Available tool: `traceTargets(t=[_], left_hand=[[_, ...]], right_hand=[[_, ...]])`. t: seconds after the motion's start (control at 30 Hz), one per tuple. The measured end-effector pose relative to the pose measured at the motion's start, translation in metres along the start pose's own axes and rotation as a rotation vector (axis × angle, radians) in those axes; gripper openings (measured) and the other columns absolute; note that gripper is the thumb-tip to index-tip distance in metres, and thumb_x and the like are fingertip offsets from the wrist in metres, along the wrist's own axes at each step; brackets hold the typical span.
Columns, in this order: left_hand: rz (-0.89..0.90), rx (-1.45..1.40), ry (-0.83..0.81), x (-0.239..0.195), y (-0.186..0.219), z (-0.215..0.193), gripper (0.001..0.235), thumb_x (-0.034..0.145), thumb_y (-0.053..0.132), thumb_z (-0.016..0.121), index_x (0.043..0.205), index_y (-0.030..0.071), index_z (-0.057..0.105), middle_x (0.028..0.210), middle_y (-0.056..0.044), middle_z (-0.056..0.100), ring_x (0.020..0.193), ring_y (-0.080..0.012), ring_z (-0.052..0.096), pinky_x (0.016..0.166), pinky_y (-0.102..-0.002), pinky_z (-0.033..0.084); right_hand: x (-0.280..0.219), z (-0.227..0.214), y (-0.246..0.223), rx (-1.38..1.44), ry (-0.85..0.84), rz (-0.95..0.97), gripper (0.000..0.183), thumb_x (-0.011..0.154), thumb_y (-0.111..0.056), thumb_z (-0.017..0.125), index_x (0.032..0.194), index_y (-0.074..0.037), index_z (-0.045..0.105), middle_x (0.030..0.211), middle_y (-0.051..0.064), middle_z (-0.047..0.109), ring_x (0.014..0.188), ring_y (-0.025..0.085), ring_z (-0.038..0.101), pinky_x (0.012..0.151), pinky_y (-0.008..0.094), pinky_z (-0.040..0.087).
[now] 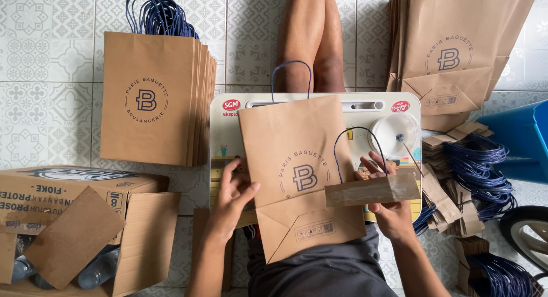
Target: The person sits on the floor and assembles brown paper bags by applying glue to the handle attachment points, inserting blue rope handles, and pressing the tabs to secure them. The person handles multiple bags and stacks the finished ones.
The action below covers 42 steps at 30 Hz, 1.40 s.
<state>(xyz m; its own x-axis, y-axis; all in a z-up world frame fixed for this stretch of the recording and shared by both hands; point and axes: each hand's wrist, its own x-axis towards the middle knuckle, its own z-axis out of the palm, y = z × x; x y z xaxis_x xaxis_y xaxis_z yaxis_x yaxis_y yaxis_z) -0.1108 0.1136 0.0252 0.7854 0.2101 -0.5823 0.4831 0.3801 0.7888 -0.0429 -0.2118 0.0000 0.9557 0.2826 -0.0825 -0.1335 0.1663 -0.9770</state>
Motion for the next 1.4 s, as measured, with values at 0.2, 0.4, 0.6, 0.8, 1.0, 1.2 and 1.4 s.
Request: traceTargets(t=[0.2,0.4,0.6,0.8,1.0,1.2,1.4], left_hand=[[0.342,-0.115,0.068,0.000,-0.005,-0.015,0.067,0.080,0.014,0.068,0.142,0.008,0.042,0.119,-0.018,0.068,0.103,-0.0244,0.066,0.089,-0.034,0.053],[0.638,0.221,0.016,-0.066,0.102,0.024,0.043,0.089,0.010,0.064,0.129,0.007,0.049,0.069,0.004,0.043,0.055,-0.0038,0.034,0.051,-0.019,0.024],[0.886,0.754,-0.198,-0.028,0.120,0.107,0.027,0.091,0.000,0.057,0.117,0.007,0.063,0.095,-0.006,0.070,0.070,-0.0172,0.063,0.071,-0.033,0.050],[0.827,0.869,-0.324,0.017,0.053,0.132,0.037,0.095,0.034,0.069,0.125,0.017,0.055,0.082,-0.001,0.064,0.071,-0.0182,0.066,0.058,-0.039,0.054],[1.077,1.142,-0.006,0.100,0.033,0.065,0.044,0.088,0.024,0.080,0.127,0.012,0.063,0.133,-0.012,0.059,0.122,-0.0313,0.057,0.104,-0.047,0.045],[1.024,1.430,0.170,0.157,0.033,0.025,0.086,0.079,0.073,0.071,0.145,0.022,0.055,0.151,-0.009,0.052,0.146,-0.0281,0.039,0.116,-0.064,0.018],[1.078,1.425,0.222,0.127,0.028,0.049,0.098,0.075,0.082,0.067,0.149,0.019,0.050,0.143,-0.013,0.053,0.133,-0.0326,0.048,0.111,-0.060,0.029]], right_hand=[[-0.005,0.004,0.008,0.060,-0.024,-0.107,0.093,0.083,-0.058,0.080,0.148,-0.001,0.044,0.159,0.013,0.040,0.154,0.034,0.038,0.126,0.058,0.038],[-0.004,0.005,0.001,0.140,0.047,-0.190,0.070,0.088,-0.045,0.081,0.137,-0.003,0.053,0.145,0.015,0.051,0.141,0.030,0.052,0.116,0.048,0.051],[-0.003,-0.019,0.007,0.096,0.121,-0.332,0.064,0.092,-0.052,0.079,0.136,-0.012,0.054,0.141,0.010,0.055,0.136,0.026,0.053,0.128,0.048,0.039],[-0.011,-0.045,0.006,0.036,0.262,-0.345,0.074,0.090,-0.058,0.076,0.136,-0.008,0.049,0.140,0.014,0.055,0.137,0.029,0.054,0.131,0.049,0.037],[-0.010,-0.060,0.006,0.090,0.241,-0.336,0.071,0.090,-0.049,0.081,0.138,-0.008,0.051,0.129,0.010,0.060,0.128,0.026,0.059,0.128,0.048,0.043],[-0.002,-0.055,0.007,0.110,0.290,-0.311,0.065,0.086,-0.039,0.083,0.134,-0.005,0.055,0.126,0.009,0.062,0.123,0.025,0.062,0.113,0.045,0.053],[0.011,-0.033,0.007,-0.004,0.329,-0.355,0.061,0.093,-0.029,0.074,0.140,0.002,0.051,0.130,0.014,0.062,0.123,0.030,0.064,0.121,0.049,0.051]])
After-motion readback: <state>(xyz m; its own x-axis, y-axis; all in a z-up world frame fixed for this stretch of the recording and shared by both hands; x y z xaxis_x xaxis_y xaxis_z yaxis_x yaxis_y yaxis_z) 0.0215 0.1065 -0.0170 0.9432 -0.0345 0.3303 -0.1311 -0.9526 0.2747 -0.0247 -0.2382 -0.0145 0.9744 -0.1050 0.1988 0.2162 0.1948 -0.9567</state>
